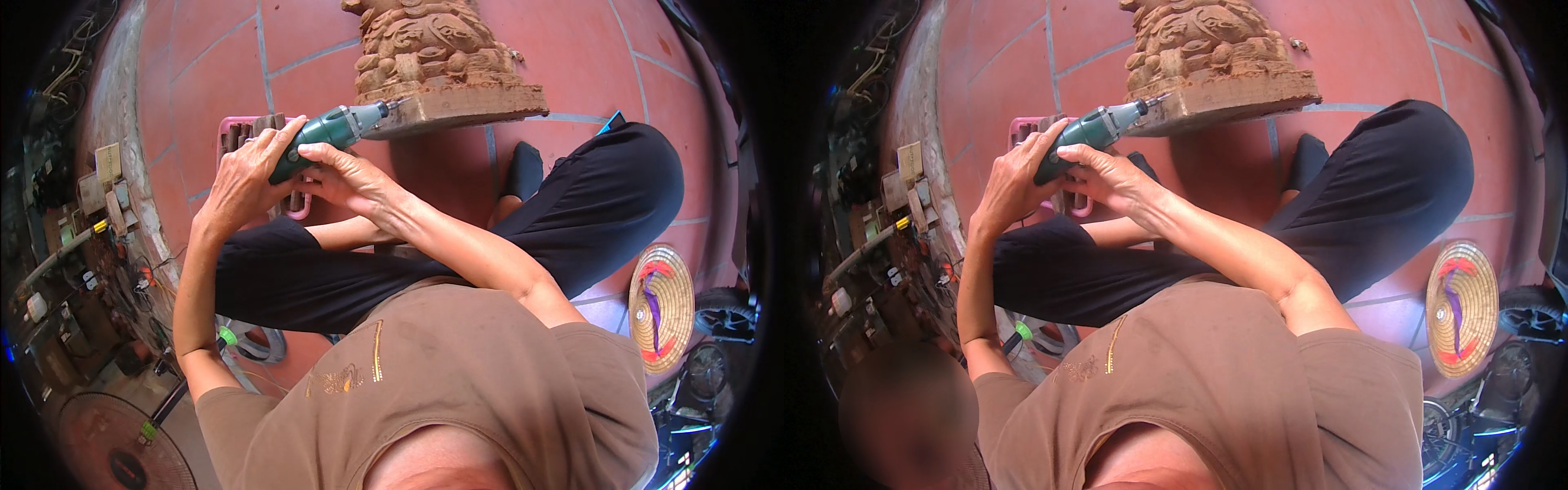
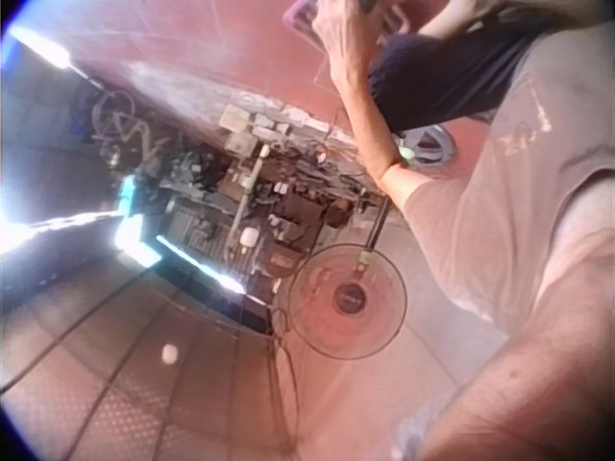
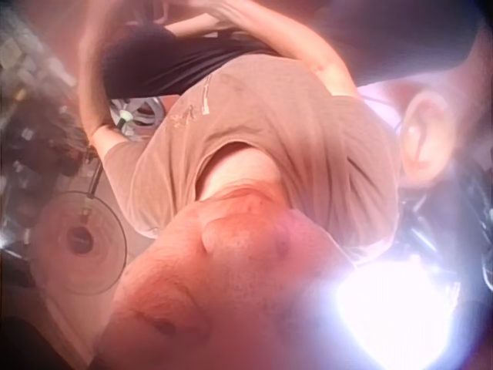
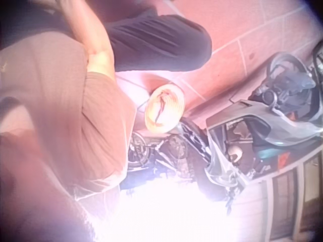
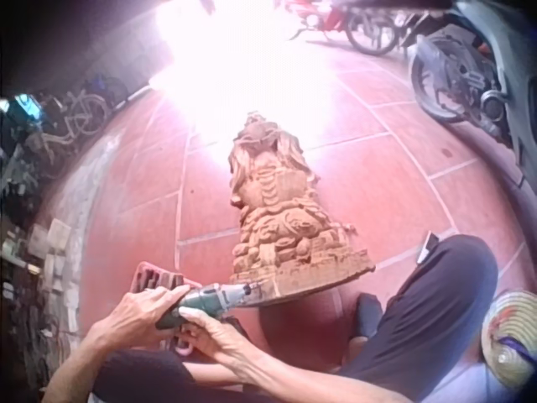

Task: The person carves a wooden sculpture while sitting on the floor, using a chisel and mallet to shape details and later a rotary tool to refine the surface. The workpiece is held between the legs and rotated as needed.

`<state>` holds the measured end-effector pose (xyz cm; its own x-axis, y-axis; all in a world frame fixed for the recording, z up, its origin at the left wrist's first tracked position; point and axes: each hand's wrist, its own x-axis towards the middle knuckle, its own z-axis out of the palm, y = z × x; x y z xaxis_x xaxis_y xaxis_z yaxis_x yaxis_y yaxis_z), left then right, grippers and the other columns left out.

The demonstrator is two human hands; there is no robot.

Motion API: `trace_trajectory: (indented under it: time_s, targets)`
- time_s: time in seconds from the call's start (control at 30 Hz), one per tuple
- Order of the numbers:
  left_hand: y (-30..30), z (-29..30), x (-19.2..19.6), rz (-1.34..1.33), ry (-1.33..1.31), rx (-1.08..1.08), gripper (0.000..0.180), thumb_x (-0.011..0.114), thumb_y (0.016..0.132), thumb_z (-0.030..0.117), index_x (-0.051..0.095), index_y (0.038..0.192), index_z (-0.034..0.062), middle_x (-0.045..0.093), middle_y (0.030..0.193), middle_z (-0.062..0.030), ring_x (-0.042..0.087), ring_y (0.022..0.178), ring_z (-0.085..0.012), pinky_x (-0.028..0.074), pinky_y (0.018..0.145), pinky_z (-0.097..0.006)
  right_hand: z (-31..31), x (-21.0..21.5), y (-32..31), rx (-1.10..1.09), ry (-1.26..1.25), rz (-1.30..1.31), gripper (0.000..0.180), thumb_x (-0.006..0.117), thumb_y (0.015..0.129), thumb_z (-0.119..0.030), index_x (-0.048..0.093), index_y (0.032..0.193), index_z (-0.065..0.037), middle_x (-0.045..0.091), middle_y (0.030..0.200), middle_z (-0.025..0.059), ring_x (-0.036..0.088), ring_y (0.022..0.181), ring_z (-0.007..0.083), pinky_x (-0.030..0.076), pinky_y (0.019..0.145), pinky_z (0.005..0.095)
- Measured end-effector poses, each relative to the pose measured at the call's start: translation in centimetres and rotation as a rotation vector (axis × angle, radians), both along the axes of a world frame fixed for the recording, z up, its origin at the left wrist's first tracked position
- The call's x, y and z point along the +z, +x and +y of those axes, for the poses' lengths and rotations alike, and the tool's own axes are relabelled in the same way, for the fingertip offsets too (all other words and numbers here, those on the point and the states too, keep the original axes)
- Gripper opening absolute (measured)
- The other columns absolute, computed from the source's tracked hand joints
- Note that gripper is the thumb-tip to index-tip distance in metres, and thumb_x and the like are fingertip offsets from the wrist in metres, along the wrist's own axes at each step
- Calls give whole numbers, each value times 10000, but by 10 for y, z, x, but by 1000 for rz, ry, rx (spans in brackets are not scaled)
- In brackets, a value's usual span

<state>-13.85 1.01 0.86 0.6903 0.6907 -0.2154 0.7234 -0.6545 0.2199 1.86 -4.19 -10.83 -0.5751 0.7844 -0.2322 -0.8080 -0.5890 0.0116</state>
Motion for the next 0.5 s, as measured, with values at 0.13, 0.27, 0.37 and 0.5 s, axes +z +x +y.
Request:
trace_trajectory:
  time_s: [0.13,0.27,0.37,0.5]
  targets:
    - [3,1,3,6,7,-6,894,814,739,172,398,1531,144,624,1149,-176,668,992,-364,544,822,-451,2,2,4,10,12,15,470,776,891,-145,536,1293,-104,620,1205,81,585,1201,219,469,1058,469]
    - [5,2,3,-7,11,-18,881,807,753,185,398,1531,146,627,1193,-193,669,1012,-376,541,842,-458,2,3,8,19,32,14,463,772,897,-156,538,1290,-90,620,1210,75,583,1207,211,459,1079,471]
    - [6,5,2,1,22,-23,872,803,760,196,398,1531,149,622,1225,-203,669,1029,-382,539,862,-460,4,2,8,10,17,16,449,769,899,-153,547,1280,-74,626,1217,74,583,1217,208,448,1097,479]
    - [8,6,3,27,12,-11,866,802,765,211,400,1530,147,620,1232,-207,666,1042,-386,539,871,-454,5,0,8,-25,21,25,377,769,905,-170,602,1230,-78,665,1162,69,633,1134,205,488,1056,470]
